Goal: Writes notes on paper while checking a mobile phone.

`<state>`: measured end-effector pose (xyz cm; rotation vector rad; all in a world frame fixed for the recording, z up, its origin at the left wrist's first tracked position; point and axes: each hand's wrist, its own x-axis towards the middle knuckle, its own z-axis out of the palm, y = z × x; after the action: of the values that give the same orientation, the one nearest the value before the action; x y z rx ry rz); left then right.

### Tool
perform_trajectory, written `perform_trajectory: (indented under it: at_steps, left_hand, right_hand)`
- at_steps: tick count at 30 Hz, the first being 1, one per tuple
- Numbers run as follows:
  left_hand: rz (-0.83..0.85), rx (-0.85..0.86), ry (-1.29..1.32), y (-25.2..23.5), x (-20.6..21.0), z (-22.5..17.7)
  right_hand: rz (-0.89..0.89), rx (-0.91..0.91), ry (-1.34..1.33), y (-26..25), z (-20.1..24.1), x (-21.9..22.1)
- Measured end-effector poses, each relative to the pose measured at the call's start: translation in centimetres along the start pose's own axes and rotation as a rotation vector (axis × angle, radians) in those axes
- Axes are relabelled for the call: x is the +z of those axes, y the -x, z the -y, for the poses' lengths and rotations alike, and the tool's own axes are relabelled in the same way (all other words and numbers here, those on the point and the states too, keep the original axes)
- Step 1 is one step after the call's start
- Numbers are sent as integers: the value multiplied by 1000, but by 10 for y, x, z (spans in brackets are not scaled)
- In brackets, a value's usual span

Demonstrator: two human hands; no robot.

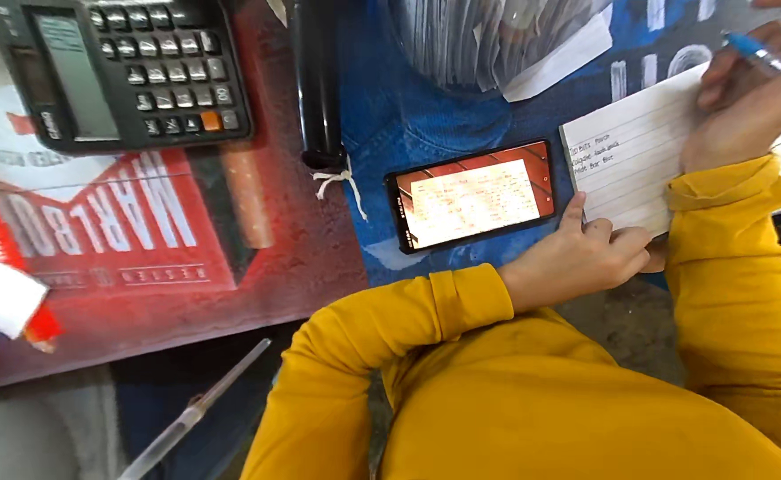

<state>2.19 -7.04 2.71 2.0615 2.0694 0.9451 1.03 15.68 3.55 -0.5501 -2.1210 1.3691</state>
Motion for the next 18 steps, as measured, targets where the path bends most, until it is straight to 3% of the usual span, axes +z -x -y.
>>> perform_trajectory:
  at_steps: [5,7,12,18]
  left_hand:
    - [36,-51,14,-4,-6,-1]
    - [45,-88,1,-3,-7,-4]
    - [34,-127,38,8,-2,-6]
    - [181,-67,15,7,-17,-2]
  right_hand:
    - [-198,122,-95,-1,4,4]
    - [-201,105,-111,1,5,5]
    - [-88,-52,-95,7,2,7]
    - [153,-293,-11,5,-12,-4]
